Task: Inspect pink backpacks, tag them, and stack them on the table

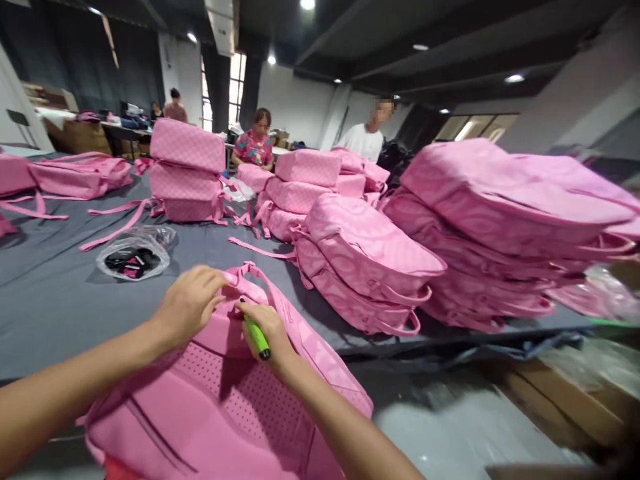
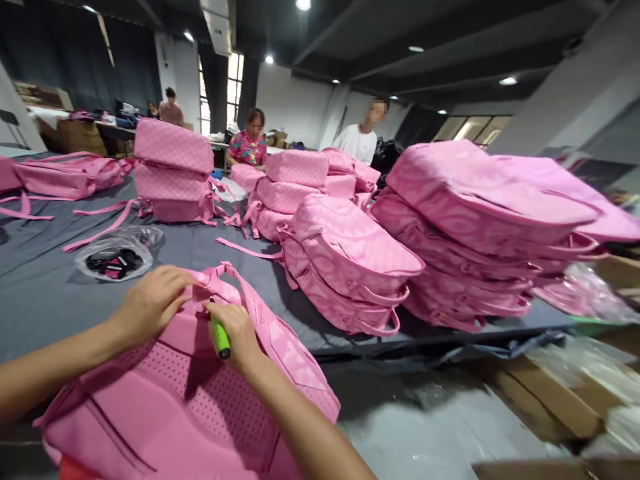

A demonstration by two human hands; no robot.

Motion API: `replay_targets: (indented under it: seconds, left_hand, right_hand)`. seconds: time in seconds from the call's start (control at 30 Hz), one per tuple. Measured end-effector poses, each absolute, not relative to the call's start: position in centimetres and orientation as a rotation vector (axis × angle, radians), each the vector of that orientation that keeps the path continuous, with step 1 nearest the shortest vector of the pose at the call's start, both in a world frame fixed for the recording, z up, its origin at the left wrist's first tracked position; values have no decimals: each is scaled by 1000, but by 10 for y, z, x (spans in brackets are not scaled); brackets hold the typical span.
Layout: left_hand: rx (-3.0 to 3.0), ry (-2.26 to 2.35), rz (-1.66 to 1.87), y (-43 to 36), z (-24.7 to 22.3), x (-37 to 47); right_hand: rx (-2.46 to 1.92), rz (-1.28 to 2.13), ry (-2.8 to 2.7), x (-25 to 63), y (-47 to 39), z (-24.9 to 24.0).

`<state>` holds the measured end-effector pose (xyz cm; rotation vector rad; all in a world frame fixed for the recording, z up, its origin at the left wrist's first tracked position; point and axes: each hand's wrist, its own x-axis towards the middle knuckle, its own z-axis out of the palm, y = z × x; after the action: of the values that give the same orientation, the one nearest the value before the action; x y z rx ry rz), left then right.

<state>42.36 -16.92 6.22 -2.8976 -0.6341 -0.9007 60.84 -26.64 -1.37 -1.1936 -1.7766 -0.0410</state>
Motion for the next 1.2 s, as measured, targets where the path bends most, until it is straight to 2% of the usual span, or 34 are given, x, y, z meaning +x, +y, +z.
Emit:
replay_targets:
  seconds: [0.07, 0.2, 0.27, 0.53, 0.7, 1.2]
  left_hand:
    - [-2891, -610, -783, -153, 73, 429]
    - [-2986, -678, -135, -137, 79, 453]
    - [-2929, -706, -18, -136, 76, 462]
    - [-2850, -434, -54, -162, 60, 459]
    - [-2719, -540, 157, -175, 56, 463]
    - [-2708, -765, 103, -177, 52, 471]
  right_hand:
    - [-1222, -54, -1729, 602, -268, -11]
    - [-1268, -92, -1707, 586, -289, -17]
    - [-1253, -121, -1759, 583, -304, -23]
    - [-1120, -83, -1782, 599, -315, -36]
    - [-1078, -96, -1704, 594, -312, -40]
    - [-1266, 19, -1839, 613, -315, -38]
